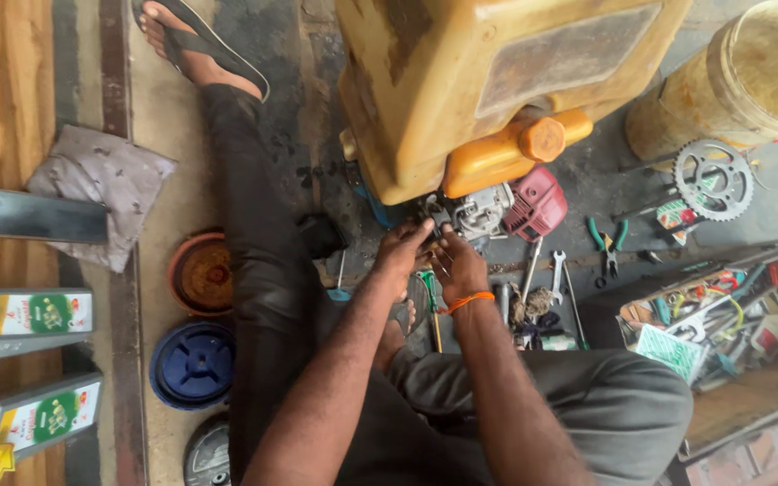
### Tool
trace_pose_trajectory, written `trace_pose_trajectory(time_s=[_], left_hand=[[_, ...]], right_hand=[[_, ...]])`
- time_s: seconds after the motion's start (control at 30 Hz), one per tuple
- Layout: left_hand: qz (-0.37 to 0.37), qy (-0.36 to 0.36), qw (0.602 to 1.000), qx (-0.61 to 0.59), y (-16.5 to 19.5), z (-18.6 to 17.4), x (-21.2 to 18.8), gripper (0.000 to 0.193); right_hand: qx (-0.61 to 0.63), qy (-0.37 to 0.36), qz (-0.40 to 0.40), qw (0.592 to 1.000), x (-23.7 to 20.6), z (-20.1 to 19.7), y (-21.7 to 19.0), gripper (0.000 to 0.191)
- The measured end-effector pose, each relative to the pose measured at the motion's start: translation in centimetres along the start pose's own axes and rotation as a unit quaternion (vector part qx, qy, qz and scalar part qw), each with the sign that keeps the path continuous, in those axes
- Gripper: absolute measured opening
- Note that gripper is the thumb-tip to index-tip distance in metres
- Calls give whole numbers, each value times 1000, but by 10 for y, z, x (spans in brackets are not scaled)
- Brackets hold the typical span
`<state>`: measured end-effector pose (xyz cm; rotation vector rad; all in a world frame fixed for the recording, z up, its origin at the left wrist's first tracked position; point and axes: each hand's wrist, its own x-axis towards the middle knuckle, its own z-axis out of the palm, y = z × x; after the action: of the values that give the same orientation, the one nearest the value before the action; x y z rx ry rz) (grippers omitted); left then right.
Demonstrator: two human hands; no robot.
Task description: The person uses a T-handle wrench to tighten bolts on a small engine attached to a yellow tank. They then use a screwdriver to adjust a component near the engine and pull a starter cord to test the engine.
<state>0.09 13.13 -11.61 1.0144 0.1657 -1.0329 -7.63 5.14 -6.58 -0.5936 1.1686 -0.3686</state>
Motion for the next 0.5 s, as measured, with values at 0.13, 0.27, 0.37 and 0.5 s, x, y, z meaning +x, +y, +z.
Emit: trace_pose_trajectory(time_s=[0.13, 0.27, 0.37, 0.5], left_hand=[[-10, 23, 999, 26, 3, 1, 0, 25], [13, -2, 1000, 0, -3, 2, 1, 25], [6, 6, 1000, -15, -8, 3, 1, 25], [40, -10, 999, 12, -7, 5, -5, 29]], right_hand=[[-20, 48, -9, 999, 2, 7, 1, 20], [-41, 59, -79, 994, 5, 9, 2, 21], [-36, 54, -112, 992, 8, 5, 2, 24], [-48, 51, -77, 995, 9, -8, 2, 25]])
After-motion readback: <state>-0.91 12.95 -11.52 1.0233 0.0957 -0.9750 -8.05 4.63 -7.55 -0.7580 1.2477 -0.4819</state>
